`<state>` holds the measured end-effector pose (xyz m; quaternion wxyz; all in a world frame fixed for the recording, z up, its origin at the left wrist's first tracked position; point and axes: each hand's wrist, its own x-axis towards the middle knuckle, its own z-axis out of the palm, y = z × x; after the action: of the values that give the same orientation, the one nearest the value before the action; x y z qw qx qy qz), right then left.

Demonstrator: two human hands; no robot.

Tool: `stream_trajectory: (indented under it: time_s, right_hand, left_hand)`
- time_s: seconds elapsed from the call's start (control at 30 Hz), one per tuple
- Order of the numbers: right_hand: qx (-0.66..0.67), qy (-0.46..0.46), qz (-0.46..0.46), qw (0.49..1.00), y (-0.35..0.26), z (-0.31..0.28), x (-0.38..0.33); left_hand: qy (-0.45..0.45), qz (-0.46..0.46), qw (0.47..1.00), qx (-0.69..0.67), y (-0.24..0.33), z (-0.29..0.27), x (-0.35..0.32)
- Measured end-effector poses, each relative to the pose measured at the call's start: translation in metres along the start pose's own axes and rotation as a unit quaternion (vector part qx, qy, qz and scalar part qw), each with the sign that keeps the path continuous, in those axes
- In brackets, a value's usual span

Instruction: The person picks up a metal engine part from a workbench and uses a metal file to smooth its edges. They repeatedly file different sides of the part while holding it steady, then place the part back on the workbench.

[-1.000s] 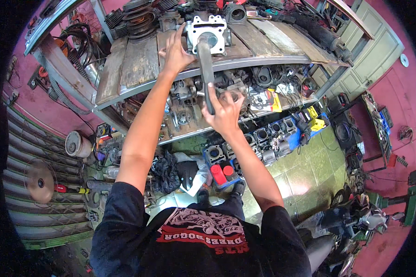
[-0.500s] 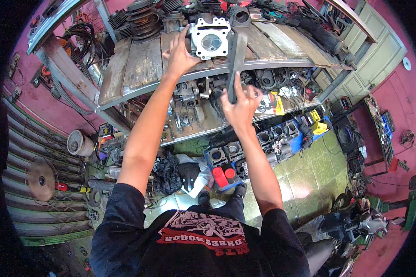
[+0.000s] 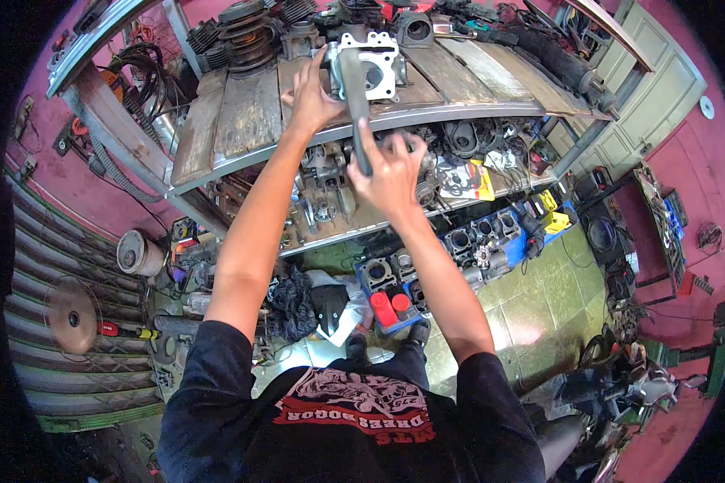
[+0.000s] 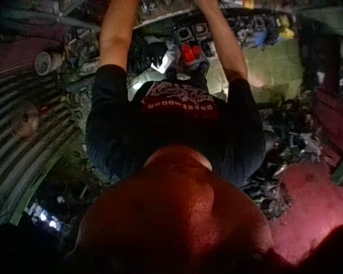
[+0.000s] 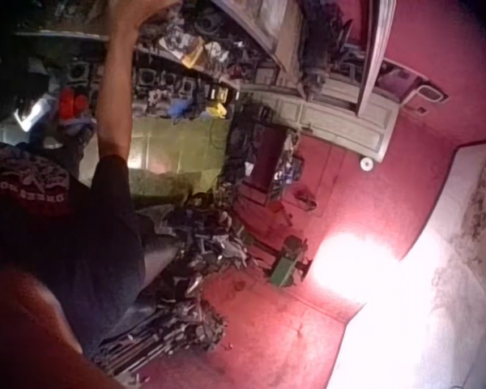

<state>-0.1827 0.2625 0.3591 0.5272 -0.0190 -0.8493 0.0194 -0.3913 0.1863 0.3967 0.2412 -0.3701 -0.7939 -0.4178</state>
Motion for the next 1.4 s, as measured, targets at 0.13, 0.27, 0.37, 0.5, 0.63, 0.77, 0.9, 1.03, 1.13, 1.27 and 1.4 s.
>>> stream_trajectory:
  time_s: [0.13,0.27,0.37,0.5,0.63,0.77,0.9,1.03,1.13,1.27,1.4]
  right_hand:
    - [-0.055,0.004,0.031,0.998,0.017,0.007,0.035]
    - [-0.029,-0.011,0.016,0.999,0.017,0.013,-0.003]
    - [0.019,-0.022,-0.009,1.000,0.002,0.006,-0.020]
    - [-0.002,0.016,0.020,1.000,0.009,-0.001,0.008]
    - [-0.034,0.027,0.015,0.999,0.020,0.004,0.003]
    - [-0.005,-0.036,0.015,0.999,0.012,0.001,-0.053]
    - [-0.029,-0.037,0.010,0.999,0.012,-0.009,-0.058]
    - [-0.009,-0.043,0.025,0.999,0.014,-0.013,-0.047]
    - [-0.006,-0.041,0.023,0.999,0.014,-0.015,-0.052]
    - [-0.001,-0.035,0.029,0.999,0.011,-0.010,-0.056]
    - [0.001,-0.028,0.039,0.999,0.010,-0.008,-0.055]
  left_hand:
    - [0.017,0.016,1.000,-0.008,0.002,0.001,0.000]
    - [-0.021,-0.013,1.000,-0.002,0.011,0.001,0.000]
    - [0.000,-0.012,1.000,0.018,-0.003,0.001,0.001]
    - [0.005,0.003,1.000,-0.004,0.003,0.000,0.001]
    - [-0.011,-0.018,1.000,0.012,0.006,0.001,0.002]
    - [-0.011,-0.017,1.000,0.007,0.001,0.002,0.001]
    - [-0.021,-0.016,1.000,0.000,0.002,-0.001,0.001]
    - [-0.042,-0.019,0.999,-0.007,0.004,-0.013,0.000]
    - [-0.093,0.007,0.996,-0.002,0.004,-0.029,-0.005]
    - [-0.127,0.054,0.990,-0.004,-0.003,-0.045,-0.007]
    - [-0.127,0.042,0.991,-0.019,0.001,-0.049,-0.002]
